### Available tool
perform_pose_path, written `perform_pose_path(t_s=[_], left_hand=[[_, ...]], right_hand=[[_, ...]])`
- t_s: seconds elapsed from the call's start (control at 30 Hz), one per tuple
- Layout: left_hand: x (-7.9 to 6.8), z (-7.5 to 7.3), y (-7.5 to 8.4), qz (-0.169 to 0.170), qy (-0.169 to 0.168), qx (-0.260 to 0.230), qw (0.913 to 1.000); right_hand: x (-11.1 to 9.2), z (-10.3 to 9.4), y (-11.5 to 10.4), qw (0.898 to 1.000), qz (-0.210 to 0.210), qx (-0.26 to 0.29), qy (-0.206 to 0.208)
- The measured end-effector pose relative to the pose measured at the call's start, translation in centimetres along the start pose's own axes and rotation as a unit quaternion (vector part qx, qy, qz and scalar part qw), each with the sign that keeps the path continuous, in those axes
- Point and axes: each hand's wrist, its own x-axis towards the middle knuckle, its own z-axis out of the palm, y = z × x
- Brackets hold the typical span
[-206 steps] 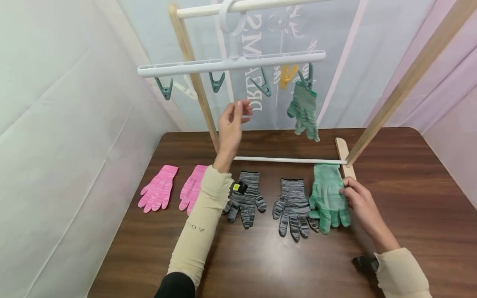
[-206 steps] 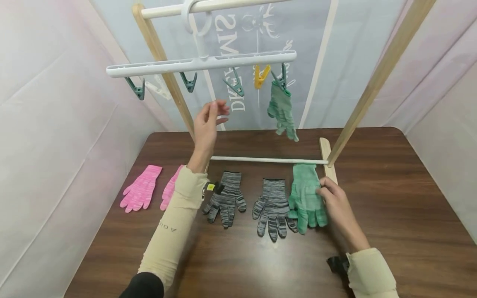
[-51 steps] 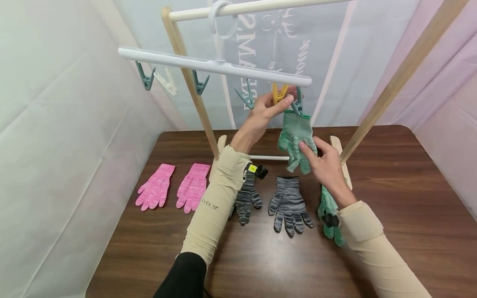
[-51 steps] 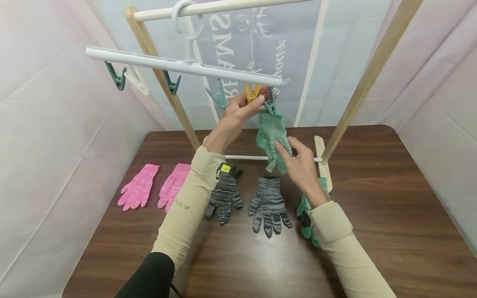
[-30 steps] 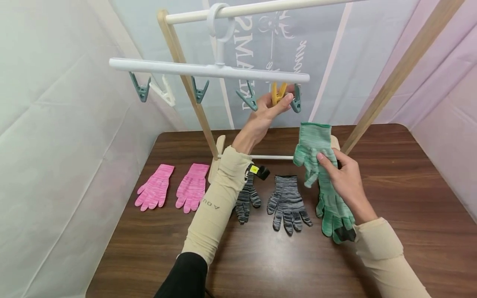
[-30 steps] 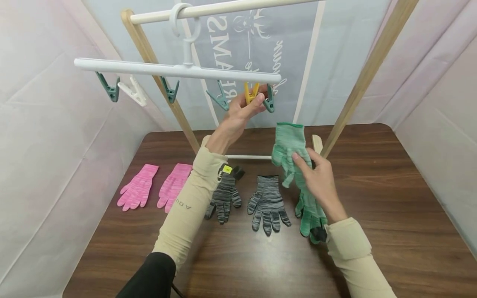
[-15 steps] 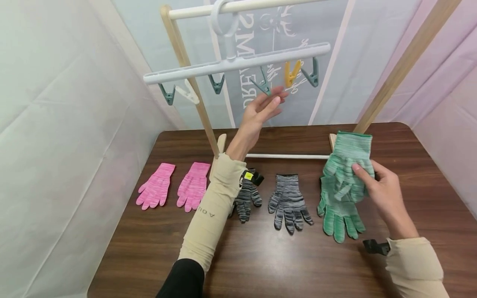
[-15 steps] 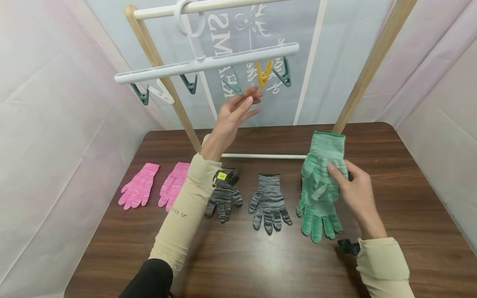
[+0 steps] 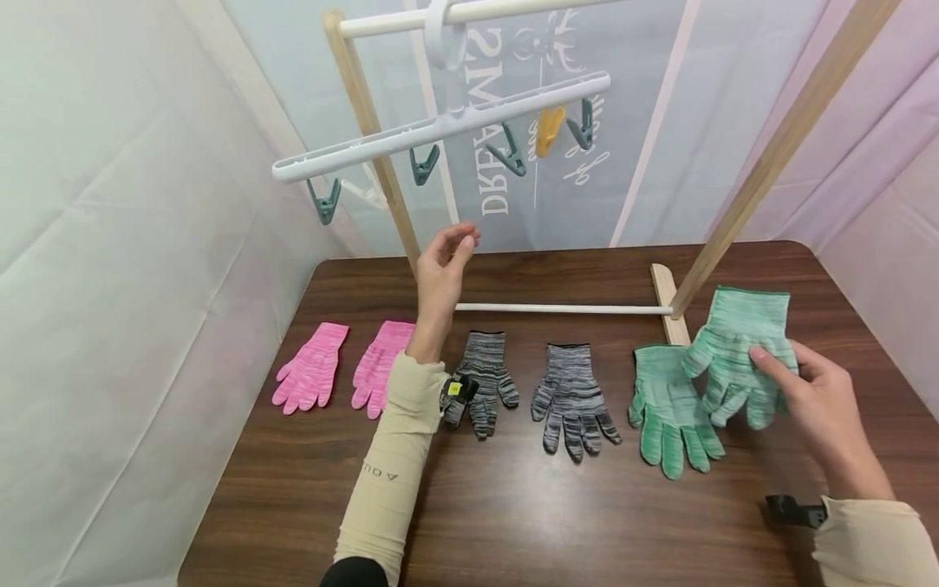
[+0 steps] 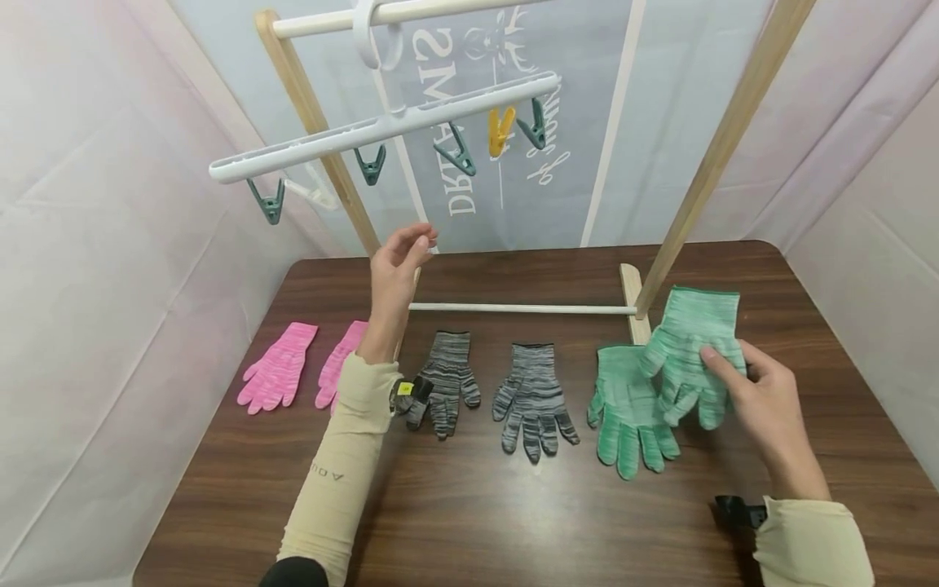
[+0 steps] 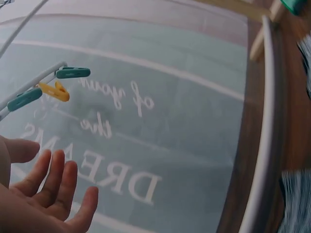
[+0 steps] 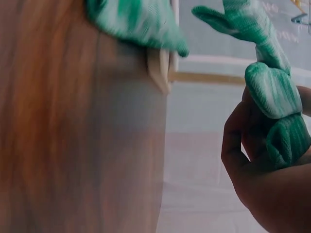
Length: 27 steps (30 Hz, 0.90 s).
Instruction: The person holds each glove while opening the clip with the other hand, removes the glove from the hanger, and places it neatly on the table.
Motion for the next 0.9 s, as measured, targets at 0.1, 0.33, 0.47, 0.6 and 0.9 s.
perform_pose_path(t_s=[0.1,0.33,0.47,0.6,0.9], left_hand=[[-0.5,-1.1,-0.4,0.018,0.035,0.015,0.9991],[-1.4,-3.4,-1.2,0.044,0.105,0.07,0.991],[-1.6,-4.2,-1.8,0.055,0.155,0.09,0.9823],[-1.8,-4.2,-1.8,0.056,0.213,0.101,0.9701],[-2.2,-5.6,-4.6,0.006,0.221,0.179,0.9587]], right_hand=[[0.0,-0.6,1.0,1.0,0.011,-0.021,-0.003],[0.5,-2.0,3.4,0.996,0.054,-0.067,-0.007],[0.7,-2.8,4.7,0.994,0.068,-0.09,-0.005],[0.9,-3.5,5.6,0.99,0.073,-0.123,-0.014],[1.8,-5.0,7.8,0.976,0.12,-0.137,-0.121]])
